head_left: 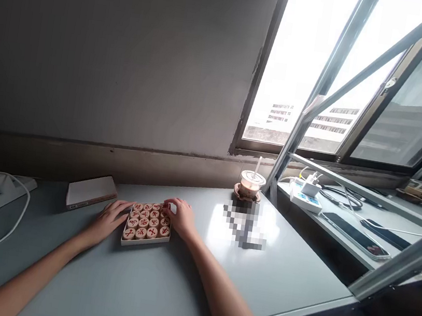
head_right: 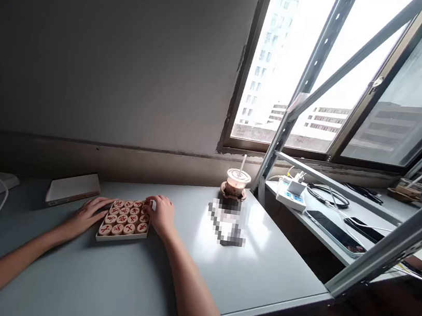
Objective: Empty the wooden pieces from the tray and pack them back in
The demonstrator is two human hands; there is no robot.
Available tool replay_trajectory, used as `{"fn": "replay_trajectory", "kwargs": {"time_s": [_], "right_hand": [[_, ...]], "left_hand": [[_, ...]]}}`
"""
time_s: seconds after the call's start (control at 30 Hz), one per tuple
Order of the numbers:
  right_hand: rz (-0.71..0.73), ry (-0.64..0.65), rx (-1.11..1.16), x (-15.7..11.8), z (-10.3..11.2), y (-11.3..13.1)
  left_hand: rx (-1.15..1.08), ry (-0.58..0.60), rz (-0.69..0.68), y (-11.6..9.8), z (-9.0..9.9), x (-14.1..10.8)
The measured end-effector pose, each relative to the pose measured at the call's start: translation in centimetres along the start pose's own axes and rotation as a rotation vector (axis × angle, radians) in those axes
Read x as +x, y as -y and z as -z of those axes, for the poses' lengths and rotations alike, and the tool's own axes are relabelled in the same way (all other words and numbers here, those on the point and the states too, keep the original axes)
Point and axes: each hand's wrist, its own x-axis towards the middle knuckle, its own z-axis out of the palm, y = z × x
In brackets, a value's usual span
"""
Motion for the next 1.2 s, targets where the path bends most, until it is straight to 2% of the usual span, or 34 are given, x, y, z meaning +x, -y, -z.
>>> {"fn": "replay_trajectory", "kwargs": {"time_s": [0.2,0.33,0.43,0.53,0.63,0.73,0.83,0.97,1.07,1.13,1.2], "right_hand": [[0.010,-0.113,0.065,-0.1,0.0,0.5],[-0.075,-0.154,0.157,0.6,1.0,-1.1],[-0.158,-0.111,0.069,1.0,1.8,-3.2],[-0.202,-0.150,-0.017,1.0,2.3,-4.3],[-0.081,-0.187,-0.118,0.7,2.6,-3.3],[0.131,-0.035,-0.194,0.0,2.7,-1.3],[0.188,0.131,-0.185,-0.7,2.5,0.2],[0.113,0.103,-0.097,-0.8,2.2,0.6],[0.045,0.083,0.017,-0.1,2.7,0.0],[-0.033,0.118,0.100,0.3,3.7,-0.9],[-0.132,0.211,0.156,0.6,5.0,-2.1]], "left_hand": [[-0.014,0.010,0.039,-0.1,0.0,0.1],[-0.034,-0.010,0.058,0.1,-0.3,0.3],[-0.062,-0.024,0.072,0.2,-0.4,0.5],[-0.115,-0.015,0.092,0.1,-0.3,0.6],[-0.180,0.014,0.114,-0.3,-0.1,0.5],[-0.203,0.006,0.145,-0.8,0.0,0.4],[-0.200,-0.003,0.165,-1.2,0.0,0.4],[-0.187,-0.011,0.155,-1.5,0.2,0.5],[-0.189,-0.017,0.158,-1.6,0.2,0.4],[-0.193,-0.020,0.163,-1.7,0.2,0.4],[-0.201,-0.020,0.178,-1.9,0.1,0.3]]}}
